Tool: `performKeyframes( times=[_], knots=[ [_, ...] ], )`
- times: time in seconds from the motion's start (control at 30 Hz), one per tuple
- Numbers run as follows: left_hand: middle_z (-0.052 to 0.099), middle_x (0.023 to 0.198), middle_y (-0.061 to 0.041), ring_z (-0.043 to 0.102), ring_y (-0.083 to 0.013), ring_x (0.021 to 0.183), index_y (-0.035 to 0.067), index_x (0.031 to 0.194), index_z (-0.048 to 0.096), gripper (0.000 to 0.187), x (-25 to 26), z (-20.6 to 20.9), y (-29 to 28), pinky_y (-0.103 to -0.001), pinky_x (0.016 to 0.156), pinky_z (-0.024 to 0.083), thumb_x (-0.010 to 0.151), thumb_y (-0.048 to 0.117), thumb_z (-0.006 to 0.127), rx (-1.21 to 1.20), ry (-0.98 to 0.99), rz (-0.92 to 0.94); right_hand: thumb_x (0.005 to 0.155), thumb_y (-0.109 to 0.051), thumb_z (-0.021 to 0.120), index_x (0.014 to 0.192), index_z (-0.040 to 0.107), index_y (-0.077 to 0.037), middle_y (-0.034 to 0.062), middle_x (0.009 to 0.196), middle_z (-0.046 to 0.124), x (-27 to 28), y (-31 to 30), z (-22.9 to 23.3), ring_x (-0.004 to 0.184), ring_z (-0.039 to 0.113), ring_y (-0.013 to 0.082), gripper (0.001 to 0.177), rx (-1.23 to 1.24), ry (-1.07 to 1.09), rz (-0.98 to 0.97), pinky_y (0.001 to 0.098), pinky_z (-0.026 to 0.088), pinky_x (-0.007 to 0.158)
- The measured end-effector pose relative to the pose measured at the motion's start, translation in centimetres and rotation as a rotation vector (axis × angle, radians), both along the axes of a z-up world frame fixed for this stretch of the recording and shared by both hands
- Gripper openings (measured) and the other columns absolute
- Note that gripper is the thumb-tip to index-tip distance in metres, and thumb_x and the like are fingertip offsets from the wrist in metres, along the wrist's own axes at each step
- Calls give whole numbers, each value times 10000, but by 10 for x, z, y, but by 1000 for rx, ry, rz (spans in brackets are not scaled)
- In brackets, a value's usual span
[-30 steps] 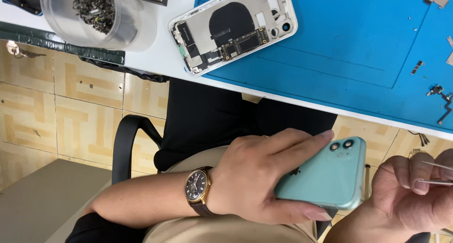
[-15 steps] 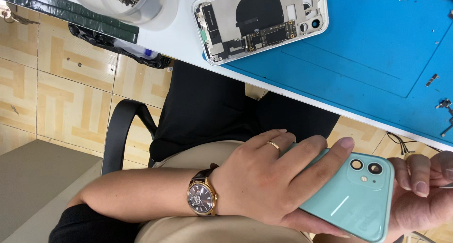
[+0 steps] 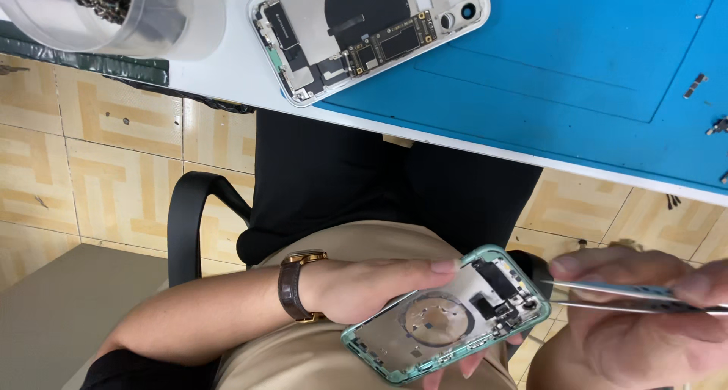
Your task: The person uses a screwdriver to remove screws from the back of a disassembled smartphone. They then apply a liquid from a small bottle to the internal components and use tweezers to carefully remove a small metal bracket from the device.
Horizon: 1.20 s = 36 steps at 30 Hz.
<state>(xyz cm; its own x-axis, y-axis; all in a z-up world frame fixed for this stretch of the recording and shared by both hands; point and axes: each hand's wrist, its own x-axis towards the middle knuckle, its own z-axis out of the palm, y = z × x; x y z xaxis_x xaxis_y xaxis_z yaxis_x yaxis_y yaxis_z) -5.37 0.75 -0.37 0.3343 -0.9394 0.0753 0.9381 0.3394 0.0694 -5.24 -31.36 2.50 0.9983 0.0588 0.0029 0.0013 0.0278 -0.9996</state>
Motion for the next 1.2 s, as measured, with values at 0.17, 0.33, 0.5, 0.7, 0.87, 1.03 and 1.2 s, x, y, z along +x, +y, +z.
performKeyframes(
  times=[0.17, 0.33, 0.5, 0.7, 0.87, 1.03, 1.2],
  knots=[
    [737, 1301, -62, 766, -165, 1085, 72, 1366, 674, 837, -2, 2, 1, -287, 1066, 617, 1236, 672, 105, 113, -218, -5, 1249, -402, 389, 1216, 301, -184, 271, 834, 576, 13, 100, 45, 615, 690, 356, 238, -261, 98, -250, 400, 605, 500],
    [726, 1318, -127, 762, -226, 1077, 31, 1513, 594, 683, -3, 10, 3, -350, 1069, 609, 1296, 561, 223, 108, -115, 1, 1307, -318, 361, 1266, 296, -134, 179, 815, 506, 7, 132, 57, 670, 661, 287, 199, -514, 94, -379, 316, 515, 550],
    [729, 1336, -139, 752, -218, 1099, -3, 1477, 616, 697, -9, 10, 4, -347, 1138, 589, 1335, 510, 167, 126, -73, -15, 1266, -419, 364, 1265, 280, -96, 181, 860, 532, 3, 120, 54, 715, 708, 275, 335, -558, 25, -267, 289, 500, 551],
    [739, 1305, -145, 761, -226, 1071, -7, 1512, 593, 683, -8, 10, 4, -337, 1123, 592, 1340, 469, 134, 125, -120, 26, 1189, -519, 446, 1245, 308, -110, 178, 860, 534, 0, 113, 49, 754, 736, 289, 435, -446, 46, -255, 301, 569, 551],
    [729, 1314, -132, 757, -218, 1058, 17, 1544, 578, 709, -12, 6, 2, -335, 1094, 607, 1326, 516, 124, 113, -151, 26, 1180, -242, 447, 1147, 395, 44, 183, 1023, 669, -18, 71, 46, 861, 748, 260, 293, -709, -46, -98, 243, 454, 691],
    [748, 1291, -120, 757, -207, 1108, 4, 1449, 637, 717, -16, 0, -1, -310, 1199, 570, 1362, 479, 106, 88, -131, 39, 879, -145, 643, 1455, 944, -10, 162, 1176, 935, 52, -37, 42, 1001, 675, 181, 664, -354, 1447, 370, 400, 508, 928],
    [764, 1213, -120, 764, -197, 1076, 7, 1378, 659, 727, -15, 1, -1, -281, 1145, 589, 1361, 484, 111, 100, -150, 62, 923, -186, 711, 1636, 717, 103, 133, 612, 564, 46, -16, 55, 511, 505, 287, 769, 286, 1521, 359, 500, 369, 488]
  ],
)
